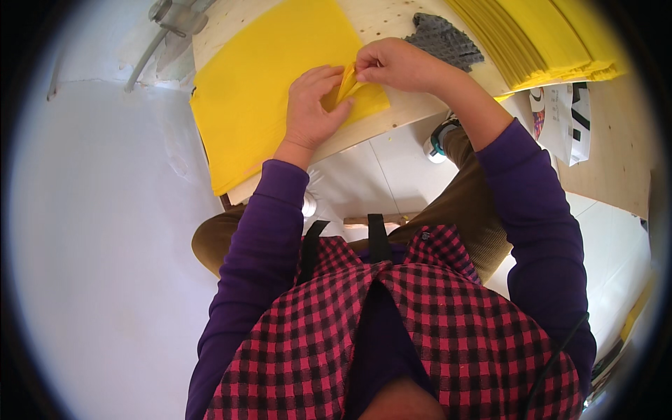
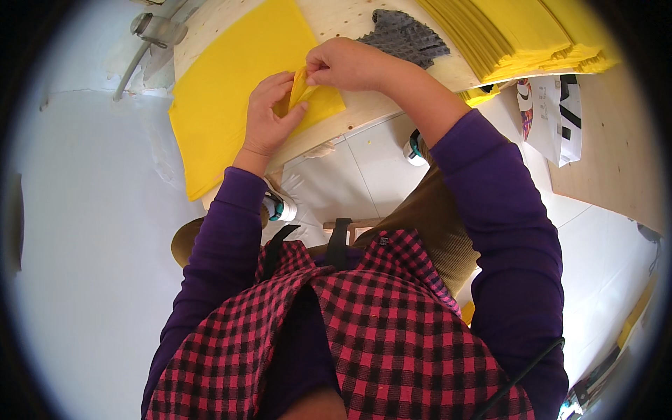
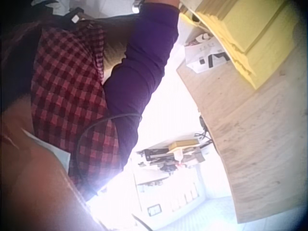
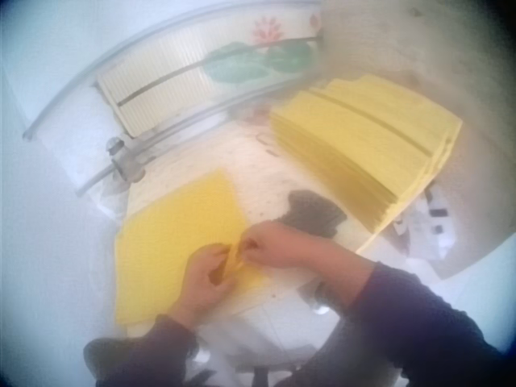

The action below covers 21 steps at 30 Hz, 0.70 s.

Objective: The person folds multiple yellow foam sheets on a wooden table. They align edges, fold each sheet in half, and stack the folded sheets. The person repeats this process for several sheets, maintaining a neat stack.

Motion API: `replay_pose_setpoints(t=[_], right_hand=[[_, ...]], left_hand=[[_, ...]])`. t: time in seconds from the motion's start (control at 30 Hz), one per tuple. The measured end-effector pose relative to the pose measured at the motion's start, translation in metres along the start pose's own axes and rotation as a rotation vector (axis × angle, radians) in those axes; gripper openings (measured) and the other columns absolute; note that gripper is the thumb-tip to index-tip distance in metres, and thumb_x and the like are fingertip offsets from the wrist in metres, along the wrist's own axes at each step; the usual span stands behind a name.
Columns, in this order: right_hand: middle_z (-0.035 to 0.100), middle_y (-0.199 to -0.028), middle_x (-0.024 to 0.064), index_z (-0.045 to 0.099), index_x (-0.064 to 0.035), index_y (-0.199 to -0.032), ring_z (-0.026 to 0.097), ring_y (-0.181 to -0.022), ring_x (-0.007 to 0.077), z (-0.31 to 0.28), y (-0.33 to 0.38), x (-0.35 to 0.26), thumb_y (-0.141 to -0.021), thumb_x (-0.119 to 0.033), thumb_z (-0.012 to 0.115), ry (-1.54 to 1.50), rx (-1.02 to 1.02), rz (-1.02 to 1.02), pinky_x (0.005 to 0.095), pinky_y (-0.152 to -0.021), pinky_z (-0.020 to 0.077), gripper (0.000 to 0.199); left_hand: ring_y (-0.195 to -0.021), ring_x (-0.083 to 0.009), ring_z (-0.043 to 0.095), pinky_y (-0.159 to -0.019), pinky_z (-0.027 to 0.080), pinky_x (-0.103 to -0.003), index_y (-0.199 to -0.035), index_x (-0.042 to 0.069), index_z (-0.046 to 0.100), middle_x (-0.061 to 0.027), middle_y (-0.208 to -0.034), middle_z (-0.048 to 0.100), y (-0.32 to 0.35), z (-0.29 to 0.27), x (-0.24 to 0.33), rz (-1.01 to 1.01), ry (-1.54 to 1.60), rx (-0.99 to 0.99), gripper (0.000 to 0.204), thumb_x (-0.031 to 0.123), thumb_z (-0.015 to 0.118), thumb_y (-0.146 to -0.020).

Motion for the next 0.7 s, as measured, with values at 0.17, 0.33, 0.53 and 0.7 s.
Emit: replay_pose_setpoints(t=[0.17,0.33,0.53,0.7], right_hand=[[0.057,-0.070,0.0034,0.061,-0.0022,-0.085,0.050,-0.065,0.0125,-0.009,0.004,-0.002,-0.081,-0.011,0.067,-0.094,0.008,0.013,0.0281,-0.061,0.0429,0.011],[0.059,-0.070,0.0037,0.062,-0.0027,-0.084,0.053,-0.066,0.0137,-0.008,0.009,0.002,-0.074,-0.007,0.071,0.129,-0.212,0.052,0.0291,-0.062,0.0445,0.014],[0.065,-0.074,0.0069,0.065,-0.0035,-0.082,0.060,-0.069,0.0203,-0.004,0.006,0.007,-0.073,-0.010,0.070,0.074,-0.213,0.088,0.0326,-0.063,0.0476,0.012],[0.065,-0.074,0.0093,0.065,-0.0023,-0.084,0.060,-0.069,0.0210,-0.004,0.005,0.006,-0.077,-0.013,0.068,0.075,-0.184,0.082,0.0331,-0.064,0.0476,0.013]], left_hand=[[-0.101,-0.0353,0.061,-0.091,0.047,-0.042,-0.094,-0.001,0.068,-0.0156,-0.104,0.067,0.000,0.001,-0.002,-0.051,0.080,0.009,0.028,0.012,0.068,-0.069],[-0.101,-0.0360,0.061,-0.091,0.047,-0.042,-0.093,-0.001,0.068,-0.0163,-0.103,0.068,-0.001,0.001,-0.001,-0.064,0.113,0.007,0.026,0.011,0.066,-0.070],[-0.102,-0.0356,0.061,-0.091,0.047,-0.042,-0.092,-0.001,0.068,-0.0160,-0.104,0.068,0.000,0.001,-0.004,-0.048,0.103,0.002,0.025,0.012,0.067,-0.071],[-0.103,-0.0347,0.061,-0.092,0.046,-0.041,-0.093,0.000,0.068,-0.0151,-0.106,0.068,0.000,0.001,-0.007,-0.028,0.086,-0.016,0.025,0.013,0.068,-0.071]])
Point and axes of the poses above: each hand's wrist, its own y-axis away from the middle knuckle, its own z-axis out of the palm, x = y × z, the point moved 1 cm from there along -y, towards the middle knuckle
